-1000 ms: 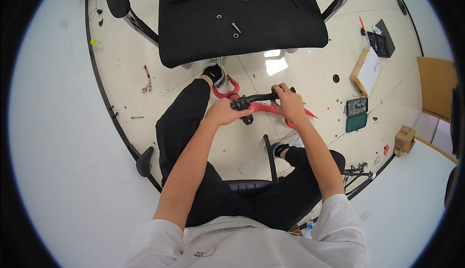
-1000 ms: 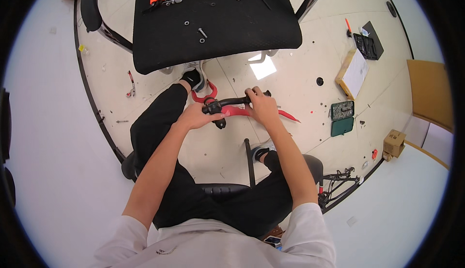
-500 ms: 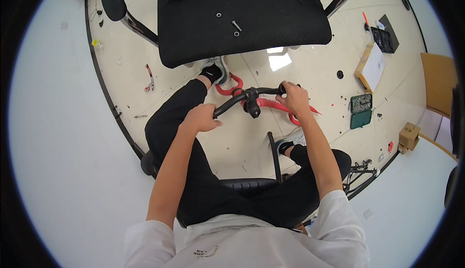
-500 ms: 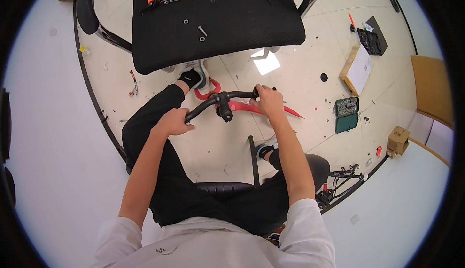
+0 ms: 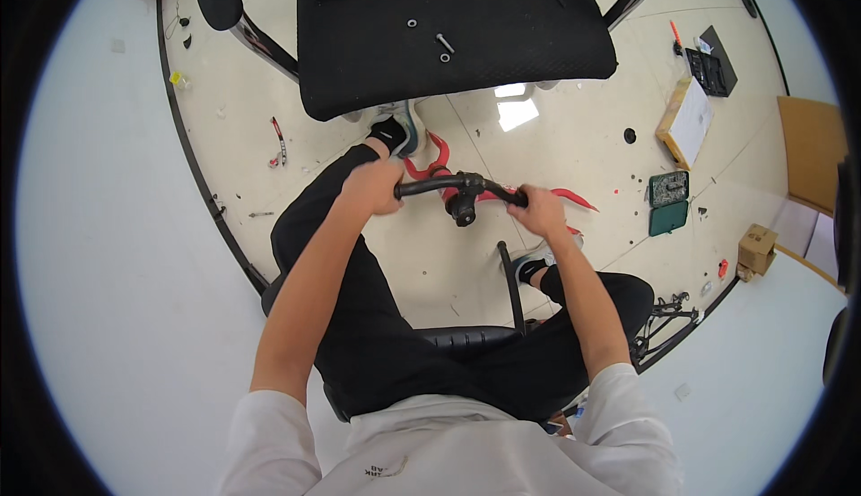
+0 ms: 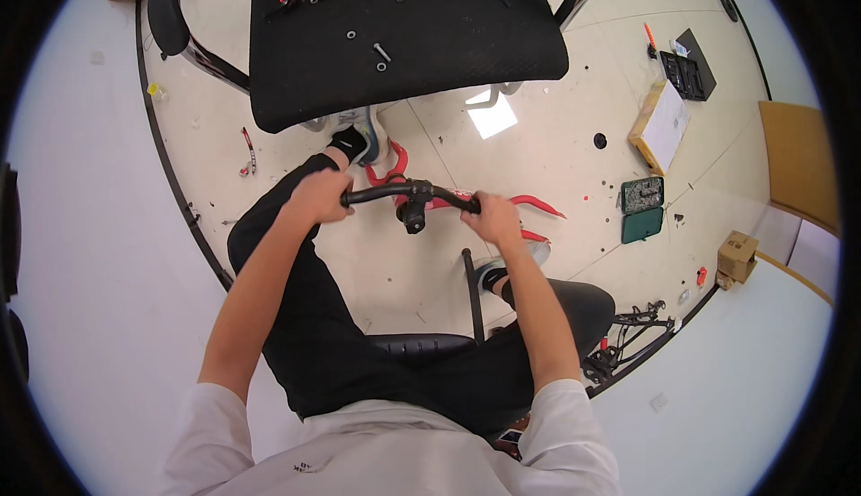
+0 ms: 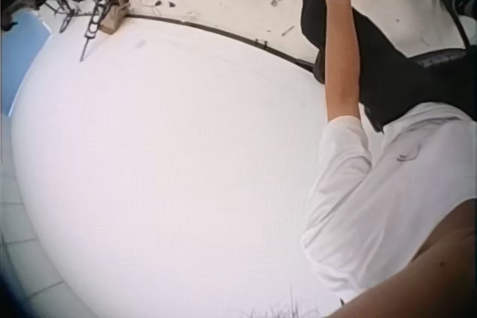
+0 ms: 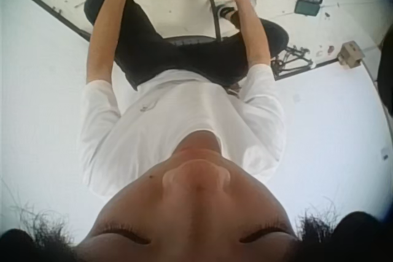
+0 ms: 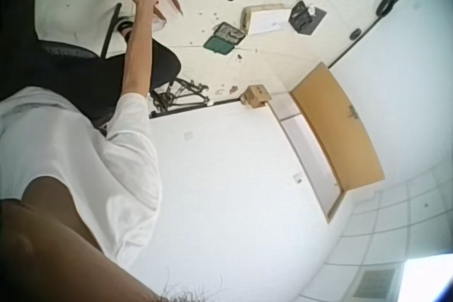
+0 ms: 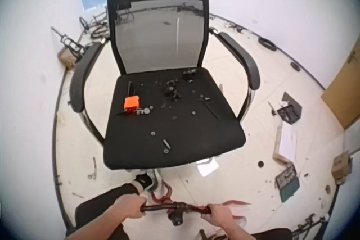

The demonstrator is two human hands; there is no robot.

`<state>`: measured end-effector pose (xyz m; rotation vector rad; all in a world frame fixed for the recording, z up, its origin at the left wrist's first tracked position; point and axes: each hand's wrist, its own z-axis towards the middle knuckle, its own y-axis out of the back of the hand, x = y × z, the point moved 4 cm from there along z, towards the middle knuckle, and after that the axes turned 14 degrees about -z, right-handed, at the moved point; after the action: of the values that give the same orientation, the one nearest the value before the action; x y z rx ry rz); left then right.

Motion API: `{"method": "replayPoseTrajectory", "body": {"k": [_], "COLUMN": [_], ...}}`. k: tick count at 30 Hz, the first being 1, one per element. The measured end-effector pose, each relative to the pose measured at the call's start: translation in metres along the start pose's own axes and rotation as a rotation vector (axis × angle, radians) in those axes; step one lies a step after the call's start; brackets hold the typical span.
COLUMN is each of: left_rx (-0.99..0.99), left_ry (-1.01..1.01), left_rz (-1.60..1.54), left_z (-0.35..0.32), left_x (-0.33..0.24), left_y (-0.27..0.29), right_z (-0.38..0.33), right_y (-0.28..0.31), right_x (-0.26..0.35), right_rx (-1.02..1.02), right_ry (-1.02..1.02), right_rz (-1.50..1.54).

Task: The person assembles a bicycle handlebar onto a red fork. They insert the handlebar into the fork's steerer tube, align it, and tighten the stem bolts using an Allen key. The person then attaches black handlebar grips to both ends of the handlebar.

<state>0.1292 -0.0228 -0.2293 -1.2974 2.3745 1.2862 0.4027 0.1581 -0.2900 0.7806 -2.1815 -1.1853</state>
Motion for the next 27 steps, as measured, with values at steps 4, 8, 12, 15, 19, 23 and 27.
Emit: {"method": "replayPoseTrajectory", "body": {"k": [4,8,12,15,19,23,27], "left_rx": [-0.043,-0.187,-0.26,-0.179,-0.278,-0.368,-0.202], "left_ry": [0.143,0.257,0.272,0.361,0.37,0.391,0.427], "left_rz": [-0.252,-0.603,-0.902,-1.058,-1.124,-1.237,-1.332], "left_z": [-0.028,-0.039,-0.033,-0.034,-0.032,-0.029,-0.035], "left_x": [0.026,0.003,-0.017,-0.025,-0.026,-0.037,-0.041], "left_y": [-0.055,-0.092,-0.129,-0.138,-0.168,-0.201,-0.19], "right_z": [0.045,0.083,0.108,0.096,0.058,0.02,0.001], "right_y": [0.056,0.095,0.104,0.104,0.067,0.02,0.01], "right_x": [0.015,0.035,0.055,0.064,0.048,0.045,0.058], "right_rx": [-0.107,-0.24,-0.329,-0.502,-0.619,-0.23,-0.18], "right_ry": [0.119,0.175,0.2,0.12,-0.094,-0.05,-0.071], "right_rz": [-0.148,-0.219,-0.153,-0.028,0.366,0.569,0.507]}}
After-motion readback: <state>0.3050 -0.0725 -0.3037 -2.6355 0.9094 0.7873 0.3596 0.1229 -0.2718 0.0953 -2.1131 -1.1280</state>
